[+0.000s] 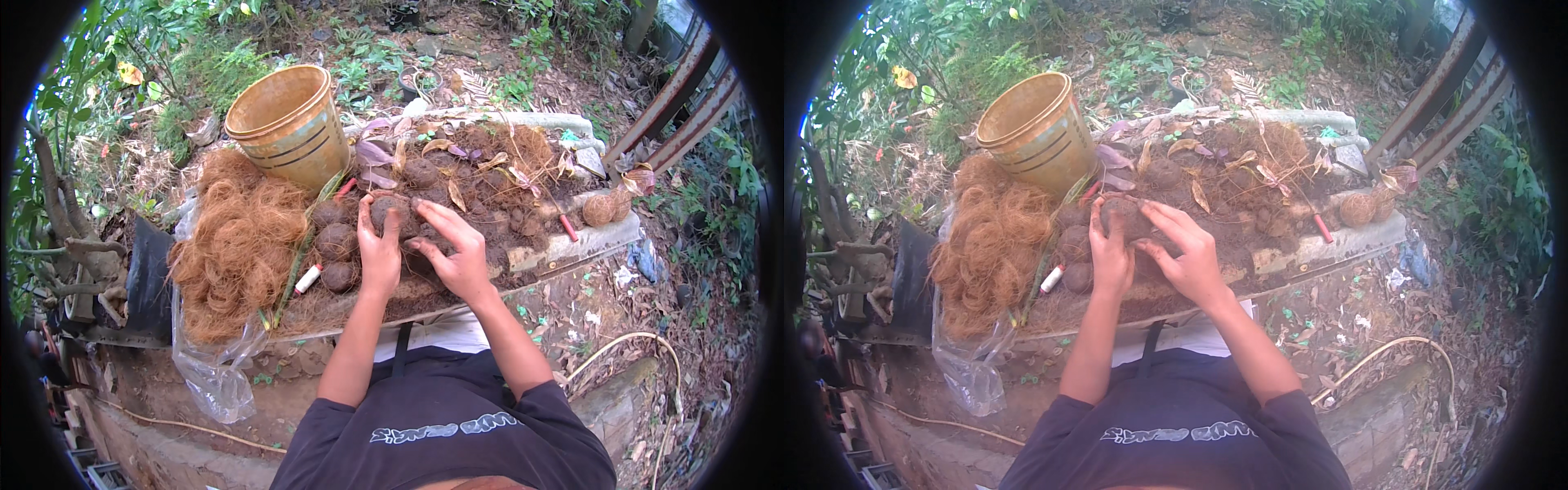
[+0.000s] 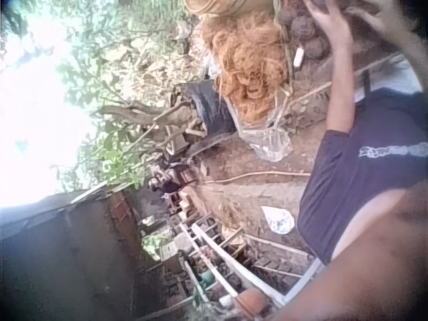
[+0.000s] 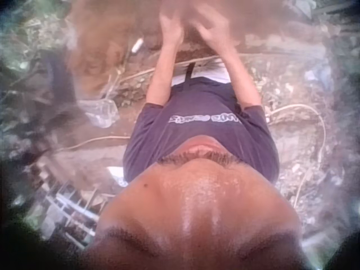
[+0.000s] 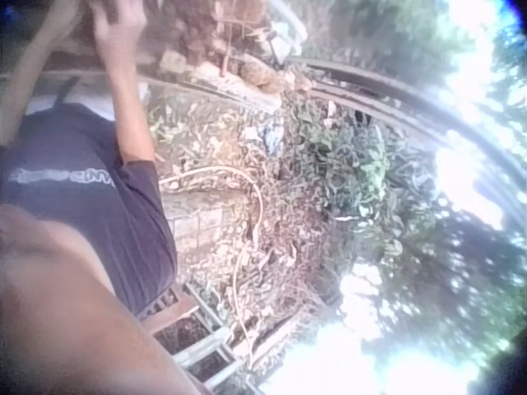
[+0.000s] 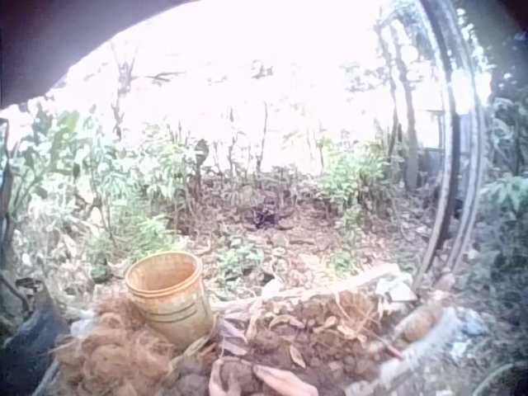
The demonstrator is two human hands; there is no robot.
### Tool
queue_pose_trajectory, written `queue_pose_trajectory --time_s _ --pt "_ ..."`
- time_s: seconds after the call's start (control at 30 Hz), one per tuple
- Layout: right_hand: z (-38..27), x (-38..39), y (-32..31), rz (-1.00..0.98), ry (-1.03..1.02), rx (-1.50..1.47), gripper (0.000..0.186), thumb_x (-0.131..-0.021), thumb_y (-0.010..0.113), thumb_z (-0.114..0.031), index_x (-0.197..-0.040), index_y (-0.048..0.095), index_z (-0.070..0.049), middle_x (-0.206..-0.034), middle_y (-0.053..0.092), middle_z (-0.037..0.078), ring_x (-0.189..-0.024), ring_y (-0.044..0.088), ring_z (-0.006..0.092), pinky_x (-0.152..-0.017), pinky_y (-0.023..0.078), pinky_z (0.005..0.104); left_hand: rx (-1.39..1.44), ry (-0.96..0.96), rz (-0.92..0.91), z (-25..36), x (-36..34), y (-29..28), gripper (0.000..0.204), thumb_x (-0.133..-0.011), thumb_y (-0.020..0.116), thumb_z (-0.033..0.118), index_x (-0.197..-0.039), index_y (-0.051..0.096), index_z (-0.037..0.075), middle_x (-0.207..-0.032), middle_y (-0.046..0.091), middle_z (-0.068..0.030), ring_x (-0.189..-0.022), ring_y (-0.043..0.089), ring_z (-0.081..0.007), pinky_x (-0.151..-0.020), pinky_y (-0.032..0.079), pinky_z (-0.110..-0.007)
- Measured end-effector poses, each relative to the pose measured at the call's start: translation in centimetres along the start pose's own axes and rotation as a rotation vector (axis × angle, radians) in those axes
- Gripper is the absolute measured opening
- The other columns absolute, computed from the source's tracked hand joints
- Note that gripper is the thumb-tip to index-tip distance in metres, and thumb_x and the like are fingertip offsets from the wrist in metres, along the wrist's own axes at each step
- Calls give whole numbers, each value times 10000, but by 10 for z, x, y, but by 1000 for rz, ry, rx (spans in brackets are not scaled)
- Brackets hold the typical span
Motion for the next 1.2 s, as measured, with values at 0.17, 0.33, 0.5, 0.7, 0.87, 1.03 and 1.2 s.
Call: queue_pose_trajectory --time_s 0.17,0.33,0.5,0.7,0.87,1.03,1.2 --pt "-8 -3 7 3 -72 70 415 -747 753 -57 -1155 681 -37 -1190 647 158 -1090 629 311 -898 519 384 -108 45 -19 9 1 3 470 -1024 503 304 -1373 354 25 -1246 498 -71 -1127 514 -129 -826 499 -274" --pt "-8 0 2 68 -32 52 361 -752 742 -41 -1110 701 -42 -1145 664 142 -1006 660 300 -847 538 367 -30 -4 16 14 7 12 385 -1032 491 270 -1329 408 40 -1201 510 -59 -1069 529 -120 -847 477 -266" --pt "-3 5 1 71 5 33 364 -750 744 -36 -1111 703 -46 -1125 671 142 -1027 661 295 -846 539 359 15 3 28 19 13 22 355 -1029 499 243 -1311 449 33 -1146 539 -42 -1040 540 -118 -862 457 -253" --pt "26 26 3 273 261 -485 343 -760 752 -25 -1099 701 -22 -1133 668 139 -1077 645 258 -842 542 372 -181 120 0 26 11 19 336 -990 546 168 -1280 509 2 -1132 603 -70 -1057 566 -138 -930 440 -291" --pt "33 43 13 305 324 -531 269 -774 756 -25 -1040 717 -14 -1189 622 127 -1111 602 272 -881 504 362 281 -14 -39 16 13 33 257 -913 608 68 -1154 565 -10 -1082 644 -114 -1000 643 -202 -884 504 -326" --pt "-3 27 -3 162 25 -12 363 -666 795 -108 -1026 748 -93 -1149 652 54 -1040 560 274 -860 477 359 431 -121 5 12 12 20 223 -901 608 48 -1120 577 14 -995 656 -92 -919 657 -187 -797 549 -318" --pt "-22 24 -12 149 -330 221 319 -641 802 -158 -957 770 -133 -1038 710 14 -995 580 260 -872 482 368 506 -260 -68 10 17 34 290 -850 632 1 -1134 581 33 -961 656 -80 -886 657 -163 -737 569 -288"
Point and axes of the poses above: each hand's wrist, its own x-axis away from the middle knuckle, its own y-axis out of the palm, z = x × y, the point moved 8 cm from there along -x, towards the middle knuckle
